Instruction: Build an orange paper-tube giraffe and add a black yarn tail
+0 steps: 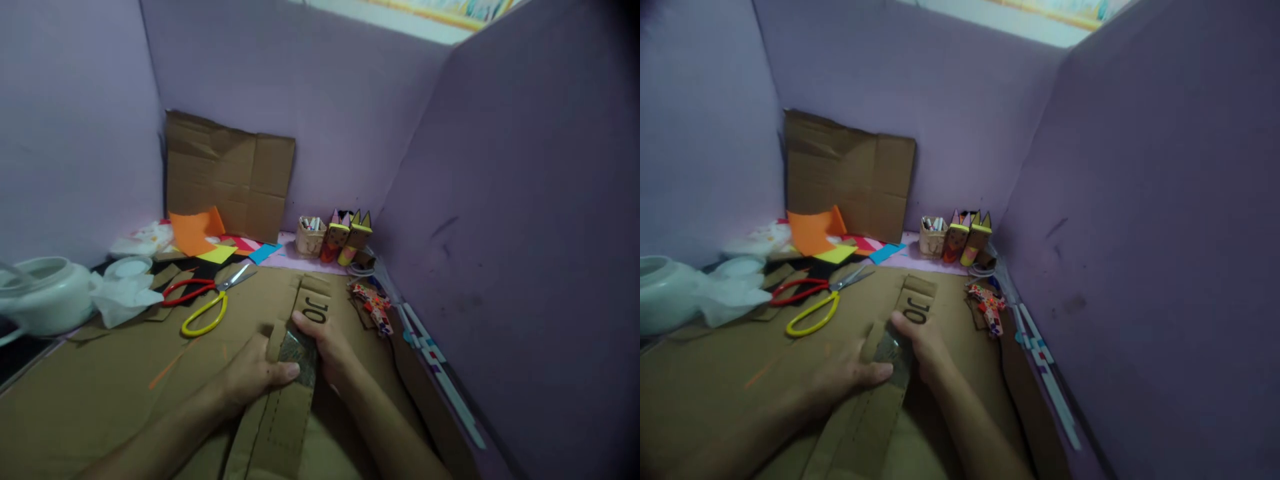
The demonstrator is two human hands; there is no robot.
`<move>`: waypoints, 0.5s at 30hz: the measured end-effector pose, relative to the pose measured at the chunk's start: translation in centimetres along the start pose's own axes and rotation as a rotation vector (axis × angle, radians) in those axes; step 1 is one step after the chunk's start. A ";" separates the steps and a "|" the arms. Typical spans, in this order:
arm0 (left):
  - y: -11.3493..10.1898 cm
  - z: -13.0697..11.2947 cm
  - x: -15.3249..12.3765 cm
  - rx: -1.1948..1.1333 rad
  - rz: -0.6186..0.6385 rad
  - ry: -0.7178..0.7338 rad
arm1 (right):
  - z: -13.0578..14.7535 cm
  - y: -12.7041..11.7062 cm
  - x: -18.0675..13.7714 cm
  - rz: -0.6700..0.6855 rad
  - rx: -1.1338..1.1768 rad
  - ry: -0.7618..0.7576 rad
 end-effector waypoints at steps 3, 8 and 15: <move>0.2 0.2 0.2 -0.030 0.002 0.039 | 0.6 0.2 0.2 -0.044 0.029 -0.052; 0.2 0.7 0.3 -0.070 0.047 0.014 | 1.4 -1.3 1.0 -0.307 0.033 -0.146; 0.9 0.9 -0.2 0.077 0.005 -0.018 | 2.7 -4.1 1.6 -0.450 0.003 -0.232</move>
Point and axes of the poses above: each hand's wrist, its own x-axis towards the middle knuckle, its own y-axis out of the palm, z = x × y, the point moved 6 cm from there along x, towards the middle knuckle, and after that the axes turned 12 degrees about y, right-handed, at the moved point
